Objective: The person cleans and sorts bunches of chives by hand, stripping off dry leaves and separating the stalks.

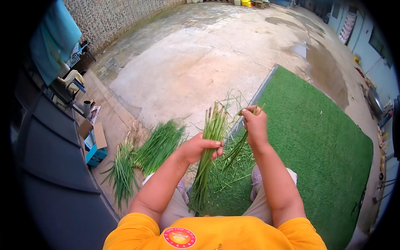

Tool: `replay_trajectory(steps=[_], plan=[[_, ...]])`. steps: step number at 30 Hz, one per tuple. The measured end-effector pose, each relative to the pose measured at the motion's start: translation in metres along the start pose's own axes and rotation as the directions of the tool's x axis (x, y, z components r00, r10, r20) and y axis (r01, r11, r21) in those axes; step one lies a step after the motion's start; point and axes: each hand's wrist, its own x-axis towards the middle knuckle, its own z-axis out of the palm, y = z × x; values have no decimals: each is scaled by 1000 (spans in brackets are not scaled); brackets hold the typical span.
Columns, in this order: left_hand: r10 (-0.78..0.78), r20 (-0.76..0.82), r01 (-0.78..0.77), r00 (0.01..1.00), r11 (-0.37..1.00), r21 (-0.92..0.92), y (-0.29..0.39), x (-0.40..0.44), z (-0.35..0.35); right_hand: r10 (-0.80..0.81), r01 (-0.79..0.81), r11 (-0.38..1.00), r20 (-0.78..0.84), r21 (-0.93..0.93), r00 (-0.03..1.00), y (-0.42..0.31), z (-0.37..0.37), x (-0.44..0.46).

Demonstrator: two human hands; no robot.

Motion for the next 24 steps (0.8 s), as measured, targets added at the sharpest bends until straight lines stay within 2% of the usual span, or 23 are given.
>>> replay_trajectory(steps=[3, 5, 6, 7, 9, 13, 15, 16, 20, 24], plan=[[12, 16, -12, 1000, 1000, -5, -1, 0, -3, -28, 28, 1000, -44, -11, 999, -8, -11, 10], [18, -6, -18, 1000, 999, -33, -2, -1, -5, -51, 45, 993, -58, -110, 997, -18, -19, 13], [20, -26, -22, 999, 998, -64, -2, -2, -7, -46, 42, 977, -14, -211, 999, -21, -24, 16], [23, -28, -24, 999, 998, -64, -1, -2, -9, -47, 43, 976, -11, -212, 999, -21, -29, 18], [26, -43, -29, 999, 996, -79, 0, -2, -11, 42, 92, 848, 241, -521, 970, -16, -37, 23], [31, -83, -35, 996, 998, -52, -4, 0, -15, -65, 210, 833, 286, -511, 956, 7, -30, 12], [21, -107, -29, 994, 996, -79, -4, 3, -15, -247, 355, 866, 318, -353, 916, -1, -14, -5], [21, -104, -29, 994, 996, -80, -5, 4, -15, -125, 277, 841, 330, -465, 936, -18, -7, -20], [5, -74, -10, 997, 998, -59, -7, 8, -9, -211, 350, 791, 314, -502, 926, -8, 5, -33], [-13, -75, 14, 997, 1000, 16, -13, 13, -3, -170, 323, 789, 321, -523, 932, 2, 7, -28]])
